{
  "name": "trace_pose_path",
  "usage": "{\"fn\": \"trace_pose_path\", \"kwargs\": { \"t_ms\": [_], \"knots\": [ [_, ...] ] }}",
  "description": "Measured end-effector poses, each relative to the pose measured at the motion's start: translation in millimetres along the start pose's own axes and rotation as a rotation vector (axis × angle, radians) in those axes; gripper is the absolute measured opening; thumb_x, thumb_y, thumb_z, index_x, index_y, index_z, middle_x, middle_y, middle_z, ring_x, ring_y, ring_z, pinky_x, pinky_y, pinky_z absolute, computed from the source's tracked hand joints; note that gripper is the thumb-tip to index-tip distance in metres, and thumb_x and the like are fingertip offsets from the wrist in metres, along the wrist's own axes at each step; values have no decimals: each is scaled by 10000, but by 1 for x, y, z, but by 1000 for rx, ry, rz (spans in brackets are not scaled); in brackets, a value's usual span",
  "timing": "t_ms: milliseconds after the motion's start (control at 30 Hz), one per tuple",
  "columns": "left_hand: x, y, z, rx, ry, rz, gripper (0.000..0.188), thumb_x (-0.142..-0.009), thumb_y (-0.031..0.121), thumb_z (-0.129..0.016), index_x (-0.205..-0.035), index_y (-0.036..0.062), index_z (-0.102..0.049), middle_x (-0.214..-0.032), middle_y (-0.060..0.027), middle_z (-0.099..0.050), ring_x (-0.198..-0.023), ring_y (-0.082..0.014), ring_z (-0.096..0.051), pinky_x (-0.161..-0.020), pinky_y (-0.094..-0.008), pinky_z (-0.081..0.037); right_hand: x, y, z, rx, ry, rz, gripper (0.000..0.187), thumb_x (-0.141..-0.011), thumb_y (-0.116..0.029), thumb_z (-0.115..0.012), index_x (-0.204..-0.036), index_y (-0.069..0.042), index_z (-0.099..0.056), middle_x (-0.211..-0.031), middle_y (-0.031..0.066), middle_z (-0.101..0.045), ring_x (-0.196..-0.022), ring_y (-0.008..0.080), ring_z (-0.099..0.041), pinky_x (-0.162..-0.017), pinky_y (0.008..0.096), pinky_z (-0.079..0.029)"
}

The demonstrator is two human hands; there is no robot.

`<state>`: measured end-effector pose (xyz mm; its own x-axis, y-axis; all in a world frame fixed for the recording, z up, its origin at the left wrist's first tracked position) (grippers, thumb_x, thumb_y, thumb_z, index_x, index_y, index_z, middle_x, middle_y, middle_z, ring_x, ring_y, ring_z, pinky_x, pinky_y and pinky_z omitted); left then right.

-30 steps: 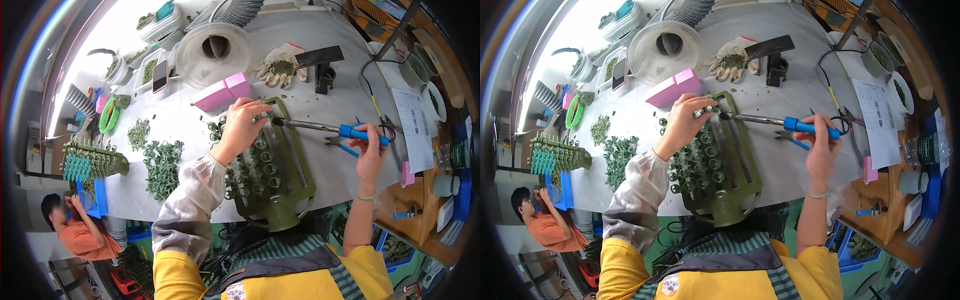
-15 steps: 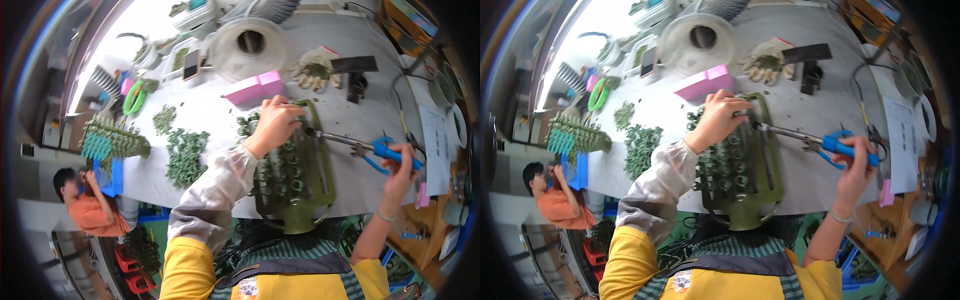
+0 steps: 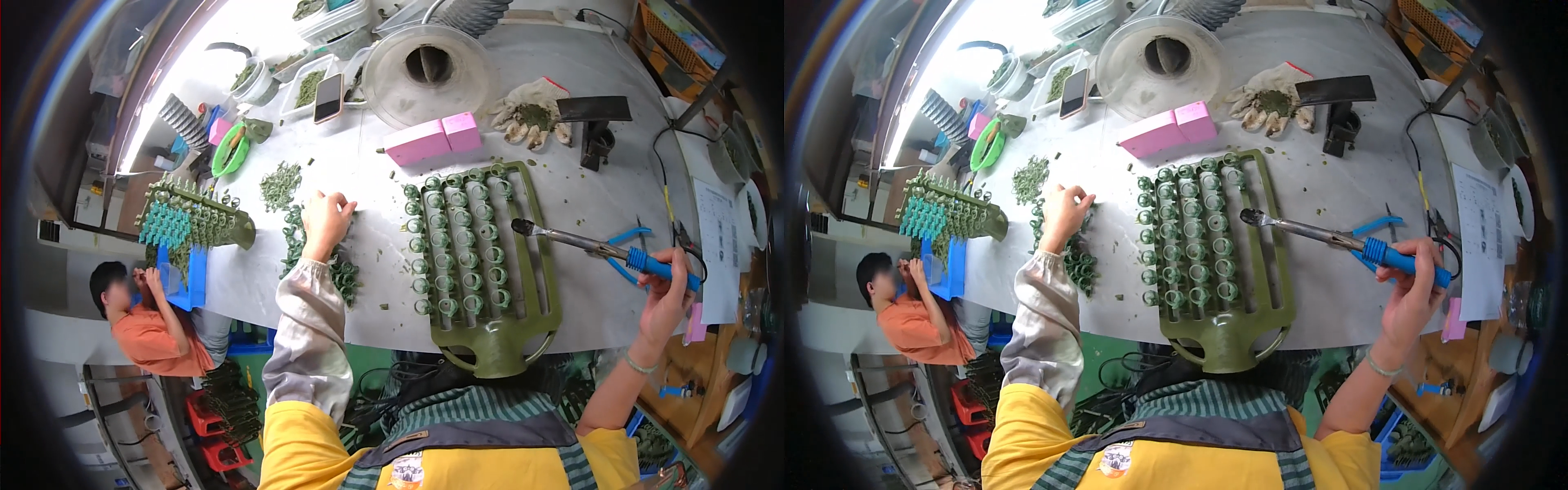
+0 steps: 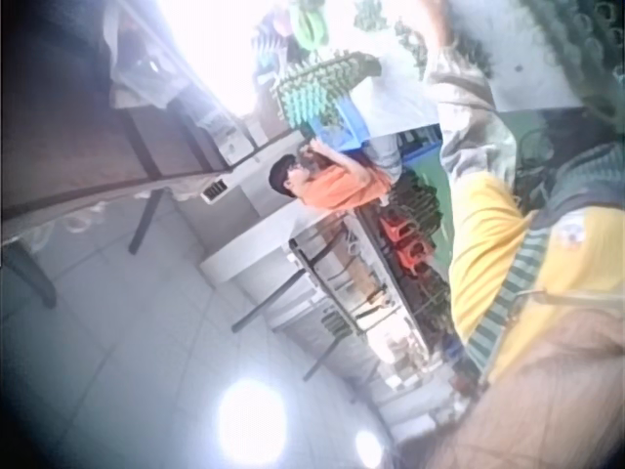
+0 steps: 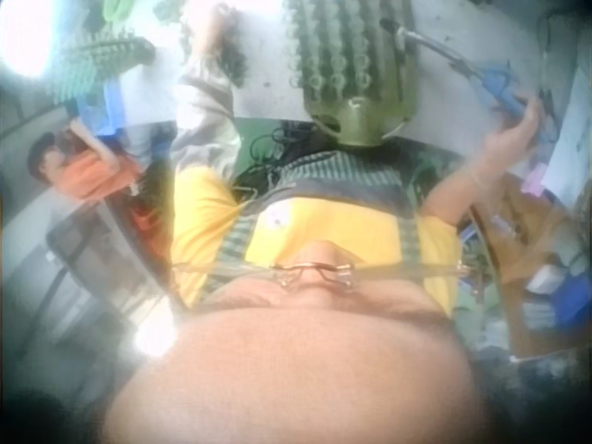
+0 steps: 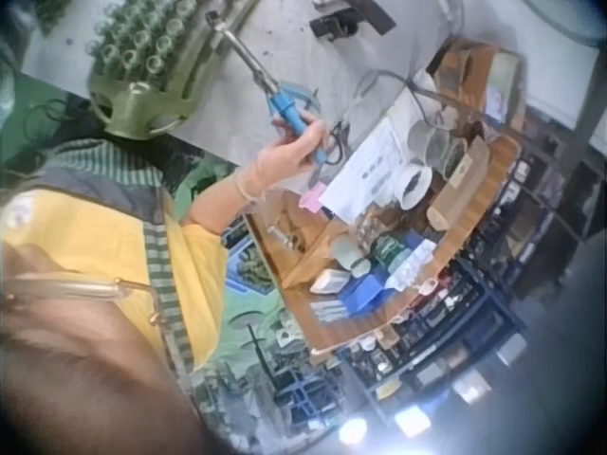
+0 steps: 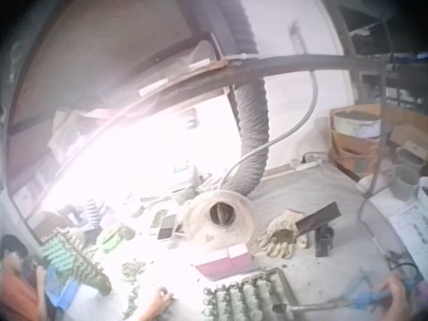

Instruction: The person picks up small green circular components by hand and uses a heated tool to melt and secure them into the circular slots of a large green plastic frame.

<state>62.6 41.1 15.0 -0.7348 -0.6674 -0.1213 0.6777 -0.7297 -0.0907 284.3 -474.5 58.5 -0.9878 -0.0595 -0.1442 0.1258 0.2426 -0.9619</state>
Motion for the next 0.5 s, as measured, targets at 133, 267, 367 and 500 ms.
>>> {"fn": "trace_pose_path", "kwargs": {
  "t_ms": [133,267,367,500],
  "knots": [
    [0,36,10,996,-213,41,144,-917,147,-690,-987,38,-626,-998,-82,-674,-834,-164,-638,-694,-277,-509,4,-3,-1,-3,-40,16,297,-1001,-236,-529,-829,-5,-599,-762,75,-619,-547,139,-601,-528,245,-511],
    [26,151,54,1327,-406,-318,264,-912,8,-657,-1172,36,-629,-1073,-42,-623,-872,-102,-604,-749,-228,-513,5,-1,3,12,-40,41,281,-995,-221,-548,-843,5,-611,-749,81,-633,-552,138,-614,-533,244,-526],
    [38,204,71,1184,-332,-522,249,-899,-15,-665,-1143,35,-667,-1148,-52,-548,-943,-94,-589,-787,-237,-518,6,2,0,-46,-32,36,227,-980,-169,-576,-877,25,-632,-776,89,-656,-575,155,-649,-536,253,-544],
    [37,231,66,869,38,-743,293,-785,64,-755,-1076,84,-722,-1083,-62,-706,-979,-296,-573,-891,-389,-489,7,11,-7,-53,-33,10,260,-983,-181,-574,-843,30,-632,-775,79,-651,-567,158,-651,-546,251,-542]
  ]
}}
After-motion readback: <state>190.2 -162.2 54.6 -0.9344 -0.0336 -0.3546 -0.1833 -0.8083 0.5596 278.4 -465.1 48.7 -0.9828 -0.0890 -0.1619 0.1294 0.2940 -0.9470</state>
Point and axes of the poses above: each hand's wrist, its own x-axis away from the middle knuckle, its own z-axis out of the back of the hand, y = z × x, the point moved 5 cm from there along -x, towards the middle knuckle
